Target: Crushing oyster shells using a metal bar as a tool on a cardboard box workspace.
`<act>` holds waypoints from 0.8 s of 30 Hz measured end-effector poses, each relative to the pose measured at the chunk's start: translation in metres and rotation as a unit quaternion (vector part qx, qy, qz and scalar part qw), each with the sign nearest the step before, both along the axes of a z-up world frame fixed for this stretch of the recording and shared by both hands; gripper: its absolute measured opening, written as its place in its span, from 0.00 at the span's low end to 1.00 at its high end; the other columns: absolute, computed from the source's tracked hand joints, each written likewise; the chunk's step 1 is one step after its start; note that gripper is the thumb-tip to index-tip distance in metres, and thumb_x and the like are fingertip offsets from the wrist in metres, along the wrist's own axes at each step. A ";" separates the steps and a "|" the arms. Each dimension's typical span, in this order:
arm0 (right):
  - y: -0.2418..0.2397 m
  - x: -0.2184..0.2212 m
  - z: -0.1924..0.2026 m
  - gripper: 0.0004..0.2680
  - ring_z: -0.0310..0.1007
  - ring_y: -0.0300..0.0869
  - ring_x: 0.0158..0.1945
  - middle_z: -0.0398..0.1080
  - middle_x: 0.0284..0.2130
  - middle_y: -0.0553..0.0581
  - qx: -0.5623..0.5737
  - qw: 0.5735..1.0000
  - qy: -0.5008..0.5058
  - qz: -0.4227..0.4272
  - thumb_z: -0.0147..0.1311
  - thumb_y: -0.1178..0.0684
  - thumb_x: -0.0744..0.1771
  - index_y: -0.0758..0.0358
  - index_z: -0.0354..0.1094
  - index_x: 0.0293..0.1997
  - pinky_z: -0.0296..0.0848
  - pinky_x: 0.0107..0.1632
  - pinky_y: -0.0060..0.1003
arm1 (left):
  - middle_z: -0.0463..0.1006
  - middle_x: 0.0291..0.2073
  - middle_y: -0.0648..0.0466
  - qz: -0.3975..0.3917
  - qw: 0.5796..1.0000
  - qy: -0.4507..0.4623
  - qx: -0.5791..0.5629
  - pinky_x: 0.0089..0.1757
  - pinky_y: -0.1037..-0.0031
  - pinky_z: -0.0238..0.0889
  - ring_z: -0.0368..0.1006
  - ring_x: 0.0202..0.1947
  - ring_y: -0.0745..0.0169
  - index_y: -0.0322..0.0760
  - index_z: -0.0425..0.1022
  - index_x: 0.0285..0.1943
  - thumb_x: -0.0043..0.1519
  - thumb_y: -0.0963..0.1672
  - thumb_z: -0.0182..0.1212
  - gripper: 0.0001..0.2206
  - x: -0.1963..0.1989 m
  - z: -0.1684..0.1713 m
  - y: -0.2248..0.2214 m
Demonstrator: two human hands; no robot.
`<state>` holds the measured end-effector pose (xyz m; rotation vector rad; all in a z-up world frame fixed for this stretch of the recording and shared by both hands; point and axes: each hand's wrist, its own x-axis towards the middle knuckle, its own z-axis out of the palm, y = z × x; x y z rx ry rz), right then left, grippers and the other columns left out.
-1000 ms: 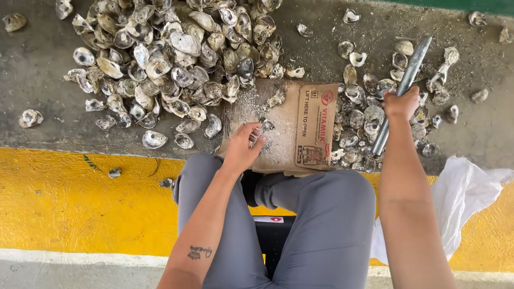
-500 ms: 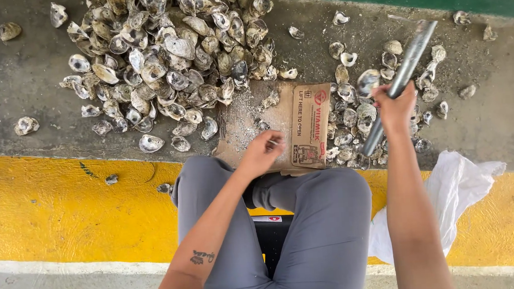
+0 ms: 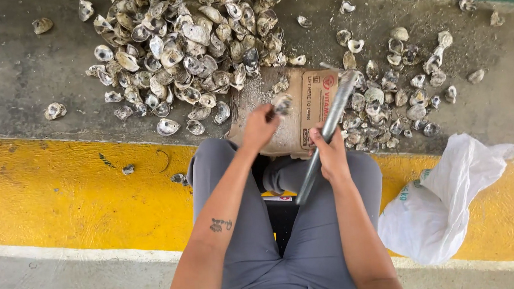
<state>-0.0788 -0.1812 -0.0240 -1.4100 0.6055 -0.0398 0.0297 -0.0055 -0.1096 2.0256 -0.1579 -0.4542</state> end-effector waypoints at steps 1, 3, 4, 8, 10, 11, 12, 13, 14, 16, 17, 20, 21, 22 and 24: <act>0.003 -0.007 -0.008 0.11 0.70 0.35 0.29 0.68 0.32 0.50 0.001 1.000 0.001 -0.002 0.59 0.59 0.67 0.62 0.60 0.50 0.72 0.30 0.32 | 0.78 0.36 0.49 -0.002 1.000 0.001 0.001 0.30 0.72 0.67 0.70 0.28 0.65 0.31 0.78 0.43 0.62 0.41 0.62 0.05 0.003 0.001 0.013; 0.005 -0.018 -0.023 0.10 0.70 0.36 0.26 0.69 0.28 0.51 0.098 0.992 0.072 0.036 0.56 0.56 0.67 0.62 0.61 0.52 0.71 0.27 0.33 | 0.77 0.44 0.48 0.029 0.981 -0.069 0.180 0.31 0.69 0.75 0.76 0.31 0.59 0.34 0.77 0.47 0.64 0.40 0.58 0.06 0.013 0.003 0.034; 0.005 -0.021 -0.033 0.10 0.70 0.36 0.26 0.69 0.28 0.51 0.097 0.992 0.074 0.034 0.56 0.56 0.67 0.62 0.61 0.52 0.71 0.27 0.33 | 0.77 0.44 0.48 0.028 0.981 -0.067 0.179 0.31 0.69 0.75 0.76 0.31 0.59 0.34 0.77 0.47 0.64 0.40 0.58 0.06 0.013 -0.003 0.037; 0.014 -0.029 -0.047 0.14 0.68 0.38 0.23 0.68 0.27 0.53 0.040 0.985 0.108 0.126 0.58 0.53 0.69 0.69 0.57 0.54 0.69 0.25 0.34 | 0.76 0.48 0.46 0.019 0.927 -0.190 0.323 0.45 0.59 0.73 0.76 0.46 0.49 0.37 0.79 0.49 0.57 0.38 0.63 0.11 0.013 -0.045 0.043; 0.022 -0.029 -0.035 0.16 0.68 0.38 0.22 0.68 0.28 0.53 -0.011 0.982 0.109 0.153 0.59 0.52 0.69 0.70 0.56 0.57 0.69 0.25 0.34 | 0.75 0.49 0.46 0.000 0.909 -0.208 0.362 0.49 0.56 0.72 0.75 0.51 0.46 0.39 0.79 0.50 0.55 0.37 0.65 0.14 0.011 -0.052 0.039; 0.027 -0.028 -0.026 0.18 0.68 0.37 0.22 0.68 0.27 0.54 -0.065 0.978 0.107 0.166 0.57 0.51 0.68 0.68 0.55 0.61 0.69 0.26 0.34 | 0.72 0.53 0.45 -0.039 0.914 -0.162 0.369 0.52 0.55 0.70 0.72 0.54 0.45 0.40 0.78 0.52 0.53 0.37 0.67 0.17 0.007 -0.044 0.036; 0.034 -0.027 -0.018 0.20 0.69 0.37 0.22 0.68 0.26 0.54 -0.117 0.972 0.103 0.177 0.56 0.50 0.68 0.65 0.53 0.65 0.70 0.26 0.34 | 0.70 0.56 0.45 -0.079 0.916 -0.117 0.376 0.54 0.54 0.67 0.70 0.57 0.44 0.41 0.76 0.54 0.52 0.37 0.69 0.20 0.005 -0.036 0.036; 0.035 -0.027 -0.021 0.20 0.69 0.37 0.22 0.68 0.26 0.54 -0.116 0.972 0.102 0.179 0.56 0.50 0.68 0.65 0.53 0.65 0.70 0.26 0.34 | 0.70 0.56 0.45 -0.078 0.916 -0.117 0.377 0.54 0.54 0.67 0.70 0.57 0.44 0.41 0.76 0.54 0.52 0.37 0.69 0.20 0.005 -0.018 0.037; 0.036 -0.027 -0.023 0.21 0.70 0.37 0.22 0.69 0.27 0.54 -0.143 0.966 0.104 0.190 0.54 0.48 0.69 0.64 0.52 0.67 0.70 0.28 0.34 | 0.67 0.58 0.45 -0.079 0.929 -0.073 0.355 0.55 0.53 0.65 0.67 0.59 0.43 0.42 0.74 0.56 0.50 0.39 0.72 0.23 0.003 0.000 0.037; 0.041 -0.029 -0.024 0.21 0.70 0.37 0.23 0.70 0.27 0.55 -0.168 0.958 0.110 0.202 0.52 0.47 0.69 0.64 0.51 0.69 0.71 0.29 0.35 | 0.65 0.60 0.45 -0.080 0.940 -0.026 0.331 0.57 0.52 0.64 0.64 0.62 0.42 0.42 0.71 0.59 0.48 0.41 0.75 0.28 -0.001 0.012 0.037; 0.045 -0.030 -0.021 0.22 0.72 0.40 0.25 0.70 0.28 0.58 -0.183 0.952 0.124 0.210 0.51 0.47 0.70 0.63 0.51 0.71 0.72 0.32 0.37 | 0.65 0.61 0.44 -0.056 0.946 0.001 0.319 0.57 0.52 0.64 0.64 0.63 0.41 0.41 0.68 0.62 0.49 0.43 0.76 0.31 -0.005 0.006 0.038; 0.050 -0.026 -0.032 0.22 0.74 0.51 0.32 0.72 0.32 0.65 -0.236 0.939 0.110 0.225 0.49 0.47 0.71 0.62 0.49 0.73 0.73 0.39 0.44 | 0.65 0.62 0.42 -0.008 0.951 0.036 0.306 0.56 0.53 0.66 0.66 0.62 0.40 0.38 0.62 0.67 0.51 0.45 0.77 0.35 0.001 -0.021 0.037; 0.052 -0.024 -0.038 0.22 0.75 0.58 0.38 0.73 0.36 0.70 -0.271 0.931 0.087 0.229 0.49 0.47 0.71 0.62 0.48 0.73 0.73 0.44 0.48 | 0.66 0.62 0.40 0.011 0.951 0.047 0.305 0.56 0.53 0.66 0.68 0.60 0.39 0.36 0.60 0.68 0.51 0.45 0.77 0.37 0.006 -0.032 0.036; 0.054 -0.024 -0.040 0.22 0.75 0.58 0.38 0.73 0.36 0.70 -0.271 0.931 0.088 0.228 0.49 0.47 0.71 0.62 0.48 0.73 0.73 0.44 0.48 | 0.66 0.62 0.40 0.010 0.951 0.047 0.305 0.56 0.53 0.66 0.68 0.60 0.39 0.36 0.60 0.68 0.51 0.45 0.77 0.37 0.007 -0.035 0.035; 0.058 -0.023 -0.045 0.22 0.73 0.68 0.51 0.71 0.49 0.76 -0.324 0.915 0.021 0.240 0.49 0.49 0.71 0.66 0.47 0.73 0.71 0.52 0.53 | 0.72 0.57 0.38 0.018 0.952 0.102 0.287 0.51 0.56 0.72 0.75 0.54 0.40 0.35 0.59 0.69 0.54 0.45 0.74 0.36 0.010 -0.041 0.033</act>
